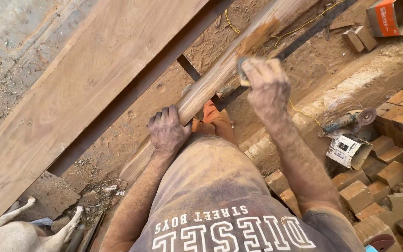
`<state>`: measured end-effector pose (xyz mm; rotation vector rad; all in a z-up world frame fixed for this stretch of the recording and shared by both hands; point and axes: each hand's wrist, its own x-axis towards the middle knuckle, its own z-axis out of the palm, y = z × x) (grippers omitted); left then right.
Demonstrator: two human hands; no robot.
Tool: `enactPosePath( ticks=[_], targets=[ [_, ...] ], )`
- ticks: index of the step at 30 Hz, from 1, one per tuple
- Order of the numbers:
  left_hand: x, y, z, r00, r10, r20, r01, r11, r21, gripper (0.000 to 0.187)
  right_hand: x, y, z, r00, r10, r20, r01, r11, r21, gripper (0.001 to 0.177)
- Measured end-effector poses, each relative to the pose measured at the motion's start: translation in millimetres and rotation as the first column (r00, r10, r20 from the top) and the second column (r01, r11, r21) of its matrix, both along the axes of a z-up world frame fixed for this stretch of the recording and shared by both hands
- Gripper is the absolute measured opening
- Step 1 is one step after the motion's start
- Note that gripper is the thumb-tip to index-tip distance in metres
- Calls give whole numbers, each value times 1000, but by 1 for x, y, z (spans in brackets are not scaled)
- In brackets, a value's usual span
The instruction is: Sanding a wooden board with a sanding block.
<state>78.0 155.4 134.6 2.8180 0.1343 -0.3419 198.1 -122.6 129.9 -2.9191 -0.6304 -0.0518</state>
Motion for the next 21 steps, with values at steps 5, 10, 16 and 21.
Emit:
enactPosePath(
  ticks=[5, 10, 16, 21],
  targets=[
    [-1, -1, -4, 1000, 2, -23, -2, 1000, -28, 56, -28, 10, 29, 993, -61, -98, 92, 930, 357, 30],
    [1, -3, 1, 998, -19, -61, 18, 1000, -18, 56, -55, -16, -32, 781, -18, -625, 593, -291, 750, 19],
    [3, -6, 0, 996, -8, -88, 6, 1000, -21, 53, -57, -14, -60, 767, 37, -640, 558, -531, 638, 18],
    [3, -7, -1, 996, 4, -92, -5, 1000, -7, 55, -65, -3, -54, 857, -139, -496, 492, -65, 868, 24]
  ],
)
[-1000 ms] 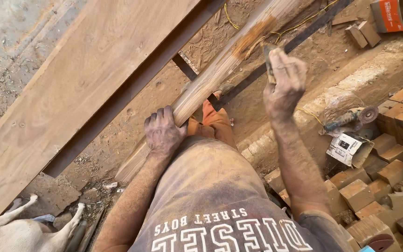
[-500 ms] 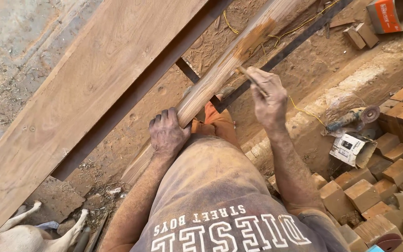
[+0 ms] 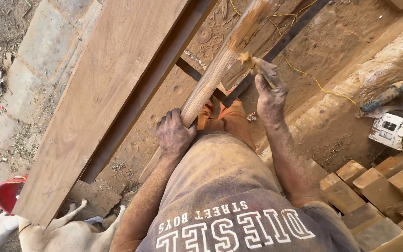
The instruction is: Sanding a wooden board with a sanding block.
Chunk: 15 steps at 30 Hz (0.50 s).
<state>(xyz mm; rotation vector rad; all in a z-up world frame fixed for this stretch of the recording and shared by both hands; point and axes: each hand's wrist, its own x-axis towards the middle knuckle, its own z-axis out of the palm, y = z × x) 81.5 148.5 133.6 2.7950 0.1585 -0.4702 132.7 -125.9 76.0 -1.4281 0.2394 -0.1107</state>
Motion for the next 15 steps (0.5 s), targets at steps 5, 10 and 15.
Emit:
enactPosePath(
  ticks=[5, 10, 15],
  targets=[
    [-1, 1, -2, 999, 29, -38, -30, 999, -13, 53, 12, 30, 39, 963, 200, 180, -45, 780, -625, 33],
    [0, 4, -1, 1000, 3, 19, -2, 999, -41, 51, -16, 41, 33, 903, 395, 166, 3, 382, -924, 42],
    [0, 3, -1, 1000, -21, 12, 21, 1000, -21, 55, -12, 14, 18, 990, -57, -132, -30, 818, -574, 32]
  ],
)
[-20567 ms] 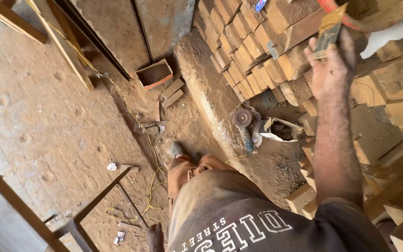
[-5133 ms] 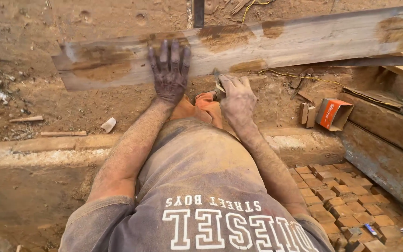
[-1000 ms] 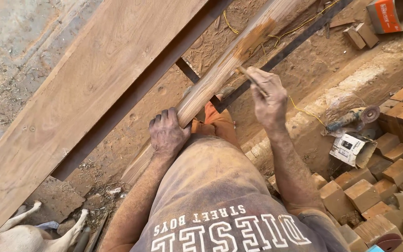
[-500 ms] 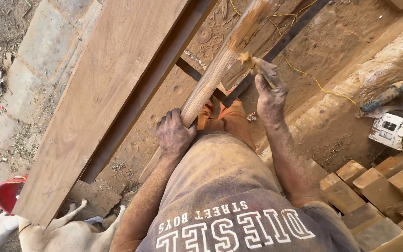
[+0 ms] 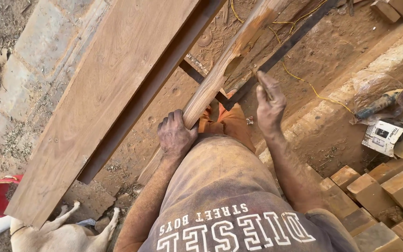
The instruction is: Sanding a wooden board with a sanding block.
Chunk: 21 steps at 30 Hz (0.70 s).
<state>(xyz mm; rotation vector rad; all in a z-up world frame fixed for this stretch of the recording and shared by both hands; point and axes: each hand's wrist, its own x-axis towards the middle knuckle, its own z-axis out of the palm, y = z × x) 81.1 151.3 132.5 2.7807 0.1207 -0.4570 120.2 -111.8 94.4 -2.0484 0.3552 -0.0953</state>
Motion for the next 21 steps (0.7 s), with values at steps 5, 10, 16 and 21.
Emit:
enactPosePath(
  ticks=[5, 10, 16, 21],
  targets=[
    [1, -5, 0, 1000, -14, -1, 14, 1000, 22, 55, 33, -18, -37, 983, -183, 3, 169, 918, 360, 27],
    [-1, -6, 0, 999, 19, -32, -18, 1000, 12, 57, 51, -10, -63, 971, -240, -5, 224, 898, 378, 25],
    [-1, -5, -2, 999, 33, -25, -33, 999, 16, 56, 4, 9, -15, 996, 44, 74, -67, 933, 353, 24],
    [-4, -6, -4, 999, 34, -12, -33, 998, 56, 54, 24, -7, -32, 978, -201, -59, 209, 916, 341, 26]
  ],
)
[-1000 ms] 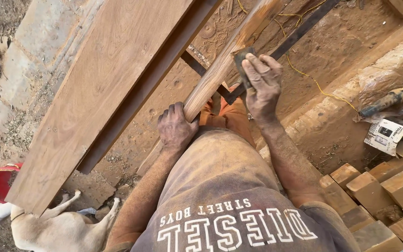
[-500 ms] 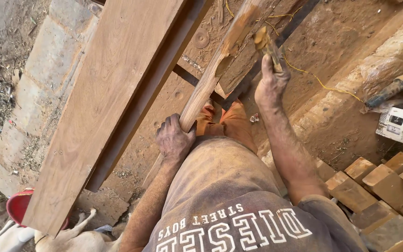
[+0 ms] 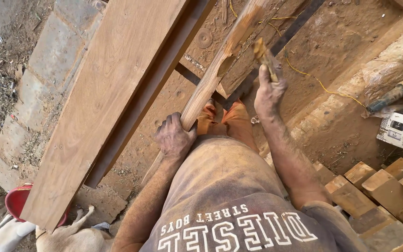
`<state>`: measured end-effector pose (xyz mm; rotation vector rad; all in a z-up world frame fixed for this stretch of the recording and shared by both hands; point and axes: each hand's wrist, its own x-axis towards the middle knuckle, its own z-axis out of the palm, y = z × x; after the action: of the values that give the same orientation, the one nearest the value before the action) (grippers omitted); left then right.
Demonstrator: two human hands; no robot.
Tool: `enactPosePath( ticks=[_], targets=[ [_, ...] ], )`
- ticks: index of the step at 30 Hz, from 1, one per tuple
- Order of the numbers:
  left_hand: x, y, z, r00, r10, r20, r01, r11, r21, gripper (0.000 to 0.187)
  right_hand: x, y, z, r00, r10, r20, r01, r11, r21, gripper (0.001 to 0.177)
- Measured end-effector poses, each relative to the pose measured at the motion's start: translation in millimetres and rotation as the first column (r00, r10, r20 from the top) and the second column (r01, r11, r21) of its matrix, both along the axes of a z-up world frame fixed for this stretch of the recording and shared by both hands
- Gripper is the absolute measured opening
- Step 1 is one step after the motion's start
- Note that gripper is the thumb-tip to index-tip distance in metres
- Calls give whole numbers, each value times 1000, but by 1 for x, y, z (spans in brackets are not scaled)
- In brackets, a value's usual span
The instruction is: Sanding a wooden board with a sanding block.
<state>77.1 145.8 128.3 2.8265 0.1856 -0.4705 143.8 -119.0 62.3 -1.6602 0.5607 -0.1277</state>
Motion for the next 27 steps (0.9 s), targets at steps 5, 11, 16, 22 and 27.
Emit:
enactPosePath(
  ticks=[5, 11, 16, 22, 27],
  targets=[
    [-3, 0, 1, 999, -14, 46, 14, 1000, 3, 56, 16, 25, -12, 996, -55, 68, 57, 998, -27, 16],
    [-2, 2, -1, 998, 13, 53, -11, 1000, -28, 51, -27, -4, -18, 936, 325, 139, -177, 772, -610, 29],
    [0, 3, 2, 993, -33, 111, 36, 999, -31, 51, 47, -41, 42, 879, 475, 53, -115, 318, -941, 32],
    [-1, 3, 0, 997, -9, 76, 12, 999, -42, 49, 59, -3, 79, 776, 619, -119, -219, 87, -972, 30],
    [-2, 3, -4, 998, -19, 56, 20, 1000, -12, 50, 18, -3, 61, 788, 615, 27, -332, 461, -823, 33]
  ],
)
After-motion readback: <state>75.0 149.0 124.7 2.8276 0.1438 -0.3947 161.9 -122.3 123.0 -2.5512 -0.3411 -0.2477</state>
